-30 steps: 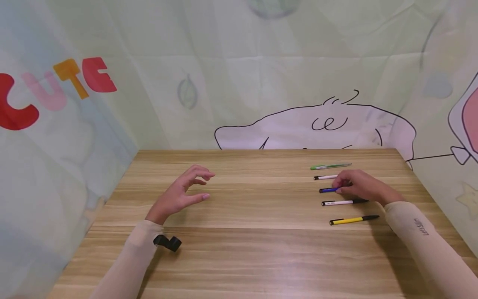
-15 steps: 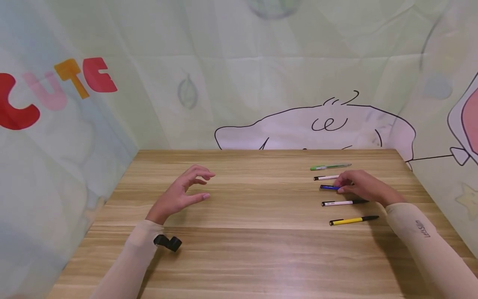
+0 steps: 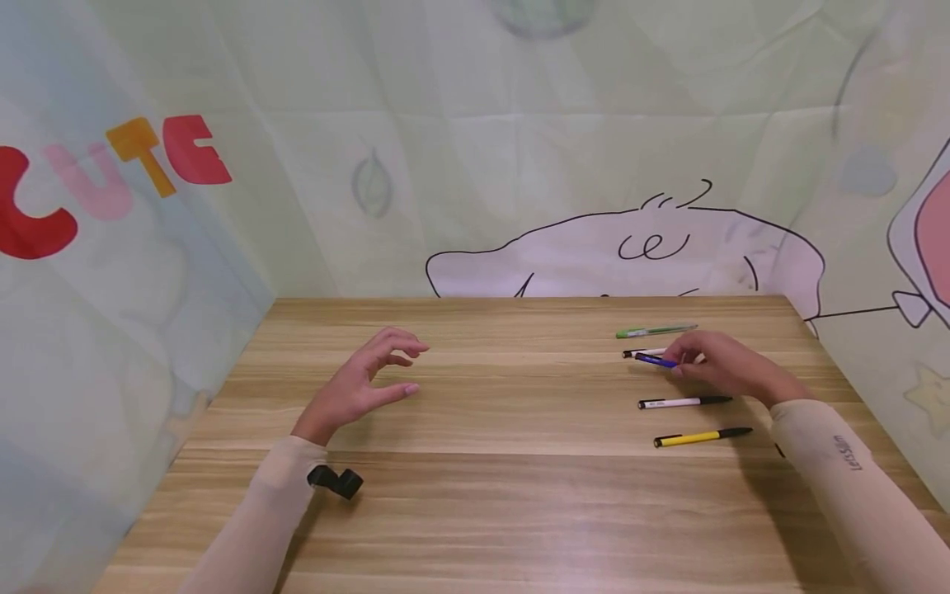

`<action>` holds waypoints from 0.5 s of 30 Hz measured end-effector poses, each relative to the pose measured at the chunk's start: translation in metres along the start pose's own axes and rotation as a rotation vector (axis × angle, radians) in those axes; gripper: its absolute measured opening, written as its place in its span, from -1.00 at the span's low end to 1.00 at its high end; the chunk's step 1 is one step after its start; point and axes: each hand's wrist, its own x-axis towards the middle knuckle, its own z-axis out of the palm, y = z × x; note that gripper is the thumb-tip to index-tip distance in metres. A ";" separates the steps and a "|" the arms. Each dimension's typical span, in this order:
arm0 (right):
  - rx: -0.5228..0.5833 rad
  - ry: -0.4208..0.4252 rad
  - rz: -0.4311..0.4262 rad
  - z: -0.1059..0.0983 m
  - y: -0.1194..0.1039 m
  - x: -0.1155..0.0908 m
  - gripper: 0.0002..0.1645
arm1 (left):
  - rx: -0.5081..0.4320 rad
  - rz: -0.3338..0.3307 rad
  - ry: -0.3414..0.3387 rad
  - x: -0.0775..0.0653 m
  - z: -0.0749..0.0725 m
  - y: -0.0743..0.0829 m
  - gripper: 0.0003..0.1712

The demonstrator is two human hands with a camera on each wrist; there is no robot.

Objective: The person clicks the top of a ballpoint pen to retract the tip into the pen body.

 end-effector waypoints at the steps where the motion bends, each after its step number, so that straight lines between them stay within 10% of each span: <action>1: 0.000 0.007 -0.011 -0.001 -0.001 0.000 -0.80 | -0.005 0.000 -0.002 0.000 0.000 0.000 -0.40; 15: 0.135 0.015 0.105 -0.005 -0.014 0.003 -0.79 | -0.021 0.009 -0.010 0.005 0.002 0.001 -0.41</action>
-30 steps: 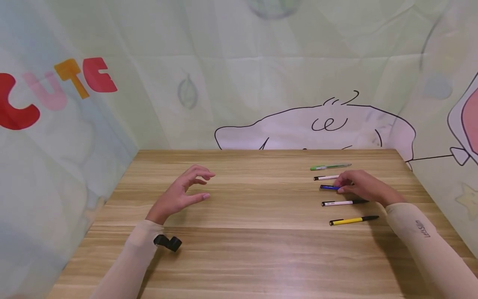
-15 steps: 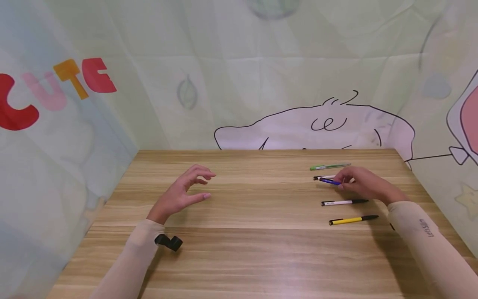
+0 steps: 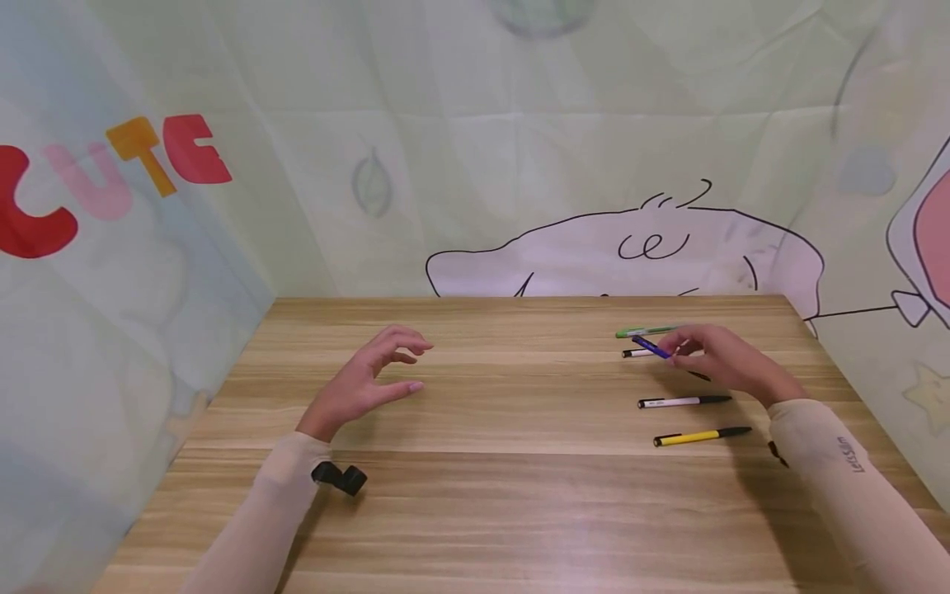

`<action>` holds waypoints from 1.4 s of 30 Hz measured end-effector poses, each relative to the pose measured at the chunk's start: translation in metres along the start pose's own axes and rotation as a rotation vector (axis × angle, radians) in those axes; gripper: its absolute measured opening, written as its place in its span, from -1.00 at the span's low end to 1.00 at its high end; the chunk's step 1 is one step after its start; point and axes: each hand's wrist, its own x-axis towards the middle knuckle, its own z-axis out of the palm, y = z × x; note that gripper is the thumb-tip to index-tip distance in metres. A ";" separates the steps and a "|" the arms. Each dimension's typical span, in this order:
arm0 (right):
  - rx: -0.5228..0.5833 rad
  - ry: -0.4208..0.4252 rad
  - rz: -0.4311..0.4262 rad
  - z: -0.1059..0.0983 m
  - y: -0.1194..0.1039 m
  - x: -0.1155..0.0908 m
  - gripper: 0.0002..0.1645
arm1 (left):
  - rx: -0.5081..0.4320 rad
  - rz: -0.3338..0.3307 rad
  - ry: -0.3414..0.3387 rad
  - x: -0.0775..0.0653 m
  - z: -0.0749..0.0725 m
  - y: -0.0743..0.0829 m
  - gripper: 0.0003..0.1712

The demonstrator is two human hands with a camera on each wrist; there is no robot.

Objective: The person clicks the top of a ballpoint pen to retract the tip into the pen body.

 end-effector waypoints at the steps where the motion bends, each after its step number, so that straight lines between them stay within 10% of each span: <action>1: 0.013 0.003 0.005 0.000 -0.001 0.000 -0.79 | 0.002 0.002 -0.001 0.001 0.000 0.001 -0.41; 42: 0.378 0.098 -0.037 0.014 -0.060 0.012 -0.57 | -0.027 0.073 -0.005 0.028 0.018 0.012 -0.39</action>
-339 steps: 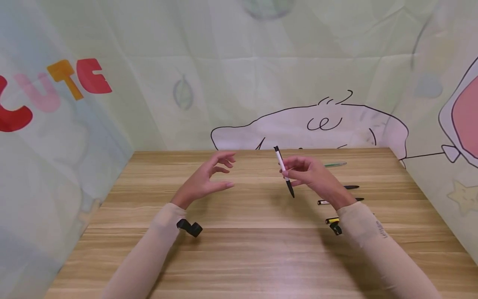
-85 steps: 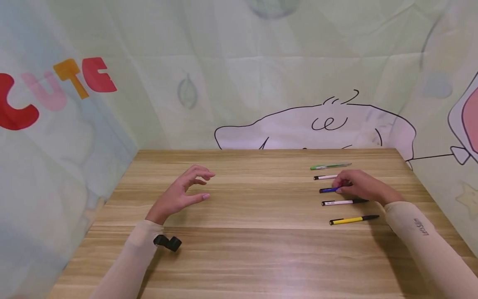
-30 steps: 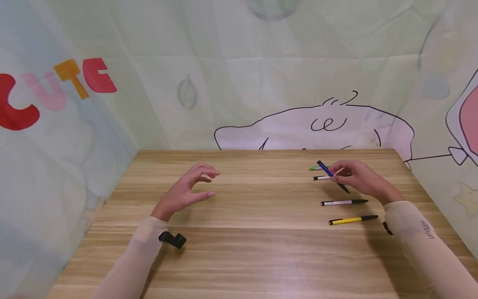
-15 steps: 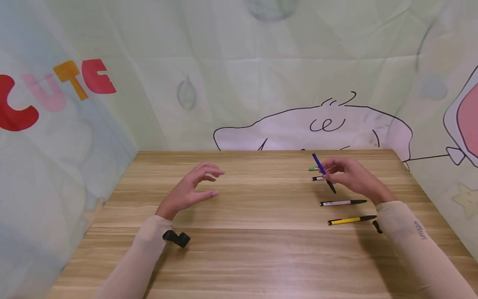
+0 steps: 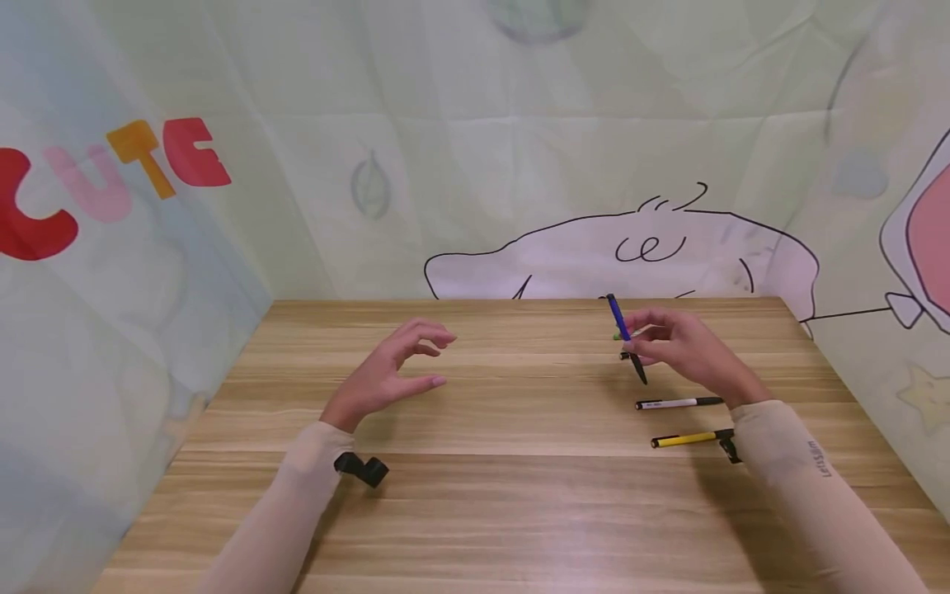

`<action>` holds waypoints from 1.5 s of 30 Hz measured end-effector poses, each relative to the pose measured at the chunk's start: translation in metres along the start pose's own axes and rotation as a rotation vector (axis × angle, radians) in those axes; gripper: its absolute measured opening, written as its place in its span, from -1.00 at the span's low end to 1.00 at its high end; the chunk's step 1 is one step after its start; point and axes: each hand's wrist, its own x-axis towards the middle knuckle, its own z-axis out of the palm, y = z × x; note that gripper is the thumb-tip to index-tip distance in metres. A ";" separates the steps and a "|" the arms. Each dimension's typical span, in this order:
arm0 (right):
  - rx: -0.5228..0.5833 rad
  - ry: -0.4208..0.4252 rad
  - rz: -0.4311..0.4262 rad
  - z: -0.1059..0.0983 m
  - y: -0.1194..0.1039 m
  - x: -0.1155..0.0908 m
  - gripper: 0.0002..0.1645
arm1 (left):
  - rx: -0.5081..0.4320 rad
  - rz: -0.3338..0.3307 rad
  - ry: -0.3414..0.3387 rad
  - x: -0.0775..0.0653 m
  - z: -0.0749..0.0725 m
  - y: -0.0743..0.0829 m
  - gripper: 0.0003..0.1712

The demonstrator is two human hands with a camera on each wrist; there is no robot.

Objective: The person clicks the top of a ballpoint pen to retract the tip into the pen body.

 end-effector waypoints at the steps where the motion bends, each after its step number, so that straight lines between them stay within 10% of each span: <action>1: 0.011 0.005 0.000 0.001 -0.001 0.000 -0.57 | -0.005 -0.001 0.001 0.001 0.000 0.000 -0.38; 45: 0.226 0.060 0.021 0.037 -0.028 0.012 -0.53 | -0.053 0.071 0.014 0.059 0.040 0.003 -0.15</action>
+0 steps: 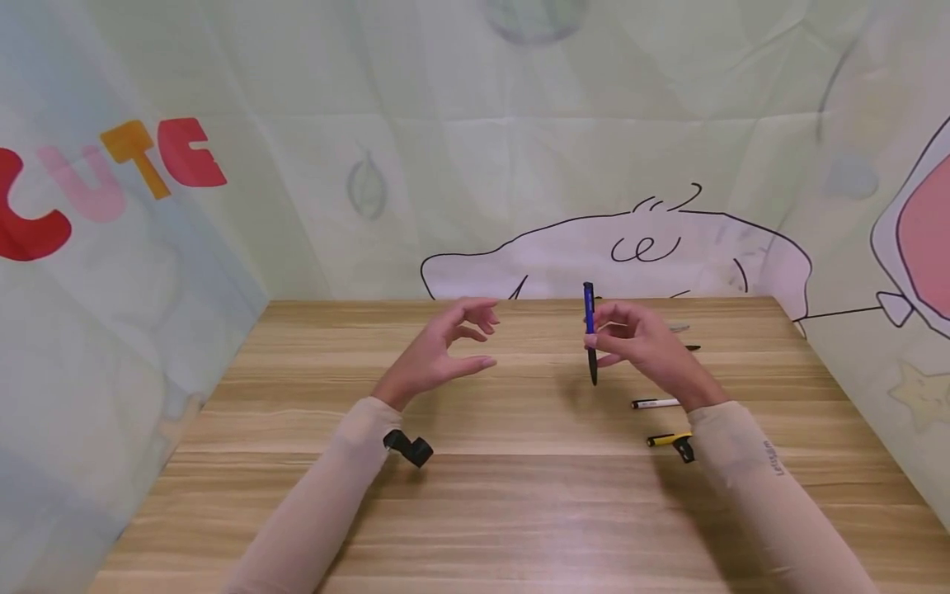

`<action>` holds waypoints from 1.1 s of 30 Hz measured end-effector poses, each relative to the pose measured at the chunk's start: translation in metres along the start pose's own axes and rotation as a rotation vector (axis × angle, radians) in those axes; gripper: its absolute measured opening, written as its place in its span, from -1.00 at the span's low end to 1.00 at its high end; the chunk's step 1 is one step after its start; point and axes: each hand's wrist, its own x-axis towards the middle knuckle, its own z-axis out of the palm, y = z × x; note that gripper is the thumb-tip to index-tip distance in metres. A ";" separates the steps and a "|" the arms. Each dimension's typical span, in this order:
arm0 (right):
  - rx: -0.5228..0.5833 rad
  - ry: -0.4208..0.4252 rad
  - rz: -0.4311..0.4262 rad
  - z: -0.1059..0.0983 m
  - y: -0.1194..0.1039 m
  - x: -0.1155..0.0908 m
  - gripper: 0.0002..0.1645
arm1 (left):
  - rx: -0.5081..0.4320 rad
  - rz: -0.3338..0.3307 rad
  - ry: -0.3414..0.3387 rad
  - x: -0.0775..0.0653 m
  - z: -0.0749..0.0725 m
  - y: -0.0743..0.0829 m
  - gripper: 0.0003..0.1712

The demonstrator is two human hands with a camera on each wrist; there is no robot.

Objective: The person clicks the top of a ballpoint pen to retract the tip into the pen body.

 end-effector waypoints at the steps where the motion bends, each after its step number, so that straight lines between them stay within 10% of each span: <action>1: 0.003 -0.004 -0.005 0.001 0.000 0.000 -0.55 | 0.001 0.004 0.000 0.001 0.001 0.000 -0.15; 33: 0.055 -0.029 -0.024 0.025 -0.009 0.009 -0.51 | 0.001 0.023 -0.021 0.032 0.028 0.001 -0.04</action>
